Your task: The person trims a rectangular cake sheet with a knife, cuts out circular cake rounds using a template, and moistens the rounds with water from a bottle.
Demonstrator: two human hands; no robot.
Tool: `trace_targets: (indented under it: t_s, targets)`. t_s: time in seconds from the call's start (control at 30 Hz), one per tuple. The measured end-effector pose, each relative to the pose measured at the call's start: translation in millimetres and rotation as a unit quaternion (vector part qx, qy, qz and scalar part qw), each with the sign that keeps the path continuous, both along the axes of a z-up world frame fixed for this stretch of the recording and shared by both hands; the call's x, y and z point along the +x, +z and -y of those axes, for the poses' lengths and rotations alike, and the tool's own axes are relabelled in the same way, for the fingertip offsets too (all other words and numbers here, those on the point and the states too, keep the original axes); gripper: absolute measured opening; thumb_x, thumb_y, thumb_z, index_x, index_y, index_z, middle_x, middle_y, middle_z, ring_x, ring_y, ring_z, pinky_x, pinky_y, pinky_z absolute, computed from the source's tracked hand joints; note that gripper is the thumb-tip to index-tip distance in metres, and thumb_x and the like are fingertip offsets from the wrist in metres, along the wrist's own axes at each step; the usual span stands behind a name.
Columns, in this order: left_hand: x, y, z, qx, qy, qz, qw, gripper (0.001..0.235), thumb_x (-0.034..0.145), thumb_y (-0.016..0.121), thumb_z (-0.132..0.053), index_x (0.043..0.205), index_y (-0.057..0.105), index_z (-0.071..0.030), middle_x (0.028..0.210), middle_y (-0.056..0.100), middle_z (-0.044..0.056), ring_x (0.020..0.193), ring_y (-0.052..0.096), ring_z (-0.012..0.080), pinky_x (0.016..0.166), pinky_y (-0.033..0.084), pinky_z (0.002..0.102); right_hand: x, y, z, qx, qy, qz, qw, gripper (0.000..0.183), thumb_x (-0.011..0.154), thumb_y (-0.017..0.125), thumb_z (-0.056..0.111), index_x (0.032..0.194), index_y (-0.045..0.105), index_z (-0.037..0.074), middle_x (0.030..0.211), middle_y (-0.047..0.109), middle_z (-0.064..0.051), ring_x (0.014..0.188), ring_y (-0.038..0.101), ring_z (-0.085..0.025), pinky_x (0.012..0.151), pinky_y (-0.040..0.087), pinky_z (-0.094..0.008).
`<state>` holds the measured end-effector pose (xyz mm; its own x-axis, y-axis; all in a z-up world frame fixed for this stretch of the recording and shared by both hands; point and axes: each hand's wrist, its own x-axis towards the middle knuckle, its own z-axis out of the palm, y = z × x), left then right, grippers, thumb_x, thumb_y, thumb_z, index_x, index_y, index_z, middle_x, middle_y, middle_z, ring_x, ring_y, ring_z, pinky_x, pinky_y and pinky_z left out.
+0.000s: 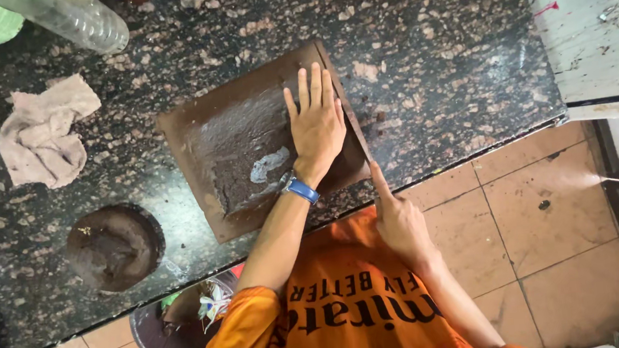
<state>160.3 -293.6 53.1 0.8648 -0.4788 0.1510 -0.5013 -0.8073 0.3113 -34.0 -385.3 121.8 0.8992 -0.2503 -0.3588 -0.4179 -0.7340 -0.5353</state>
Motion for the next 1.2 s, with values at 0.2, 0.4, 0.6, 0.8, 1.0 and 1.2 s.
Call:
trace_targets:
  t_s: [0.2, 0.4, 0.6, 0.8, 1.0, 1.2]
  targets:
    - [5, 5, 1, 0.003, -0.004, 0.003, 1.0, 0.058, 0.103, 0.051, -0.027, 0.154, 0.042, -0.002, 0.165, 0.034, 0.015, 0.155, 0.027, 0.034, 0.124, 0.019, 0.061, 38, -28, -3, -0.01, -0.027, 0.017, 0.999, 0.075, 0.097, 0.056, 0.009, 0.163, 0.021, 0.02, 0.066, 0.064, -0.027, 0.062, 0.062, -0.049, 0.061, 0.049, -0.06]
    - [6, 3, 1, 0.013, -0.001, -0.007, 1.0, 0.056, 0.103, 0.051, -0.027, 0.153, 0.044, -0.003, 0.165, 0.034, 0.013, 0.155, 0.027, 0.0332, 0.125, 0.019, 0.061, -40, -30, -4, -0.034, -0.017, -0.041, 0.998, 0.08, 0.091, 0.055, 0.008, 0.163, 0.024, 0.022, 0.066, 0.064, -0.025, 0.058, 0.063, -0.045, 0.061, 0.05, -0.057]
    - [5, 2, 2, 0.008, -0.005, 0.0, 1.0, 0.056, 0.103, 0.05, -0.027, 0.153, 0.045, -0.002, 0.165, 0.033, 0.015, 0.154, 0.027, 0.0336, 0.124, 0.019, 0.061, -17, -83, -1, -0.024, -0.015, 0.073, 0.997, 0.074, 0.095, 0.057, 0.009, 0.162, 0.028, 0.015, 0.066, 0.063, -0.024, 0.058, 0.061, -0.044, 0.056, 0.048, -0.056]
    - [5, -7, 2, -0.002, -0.004, 0.007, 1.0, 0.055, 0.104, 0.049, -0.027, 0.153, 0.045, -0.003, 0.165, 0.034, 0.015, 0.154, 0.027, 0.0336, 0.124, 0.019, 0.061, -81, -76, 1, -0.002, -0.027, 0.069, 0.997, 0.085, 0.084, 0.073, 0.022, 0.156, 0.029, 0.014, 0.058, 0.06, -0.02, 0.049, 0.059, -0.04, 0.051, 0.049, -0.052]
    - [6, -2, -3, -0.024, -0.018, 0.007, 1.0, 0.056, 0.104, 0.053, -0.029, 0.153, 0.045, -0.002, 0.164, 0.035, 0.015, 0.154, 0.027, 0.0359, 0.124, 0.019, 0.061, -55, -63, 55, 0.015, -0.032, 0.159, 0.987, 0.07, 0.096, 0.063, 0.006, 0.161, 0.04, 0.021, 0.07, 0.06, -0.021, 0.059, 0.061, -0.036, 0.054, 0.048, -0.041]
    - [-27, 16, -30, -0.035, -0.083, -0.013, 0.996, 0.067, 0.098, 0.061, -0.037, 0.152, 0.044, 0.0, 0.163, 0.036, 0.017, 0.152, 0.028, 0.0386, 0.123, 0.022, 0.061, -7, -33, 83, 0.402, -0.202, 0.138, 0.882, 0.065, 0.095, 0.06, 0.002, 0.156, 0.041, 0.012, 0.083, 0.06, 0.002, 0.064, 0.055, -0.01, 0.055, 0.048, -0.025]
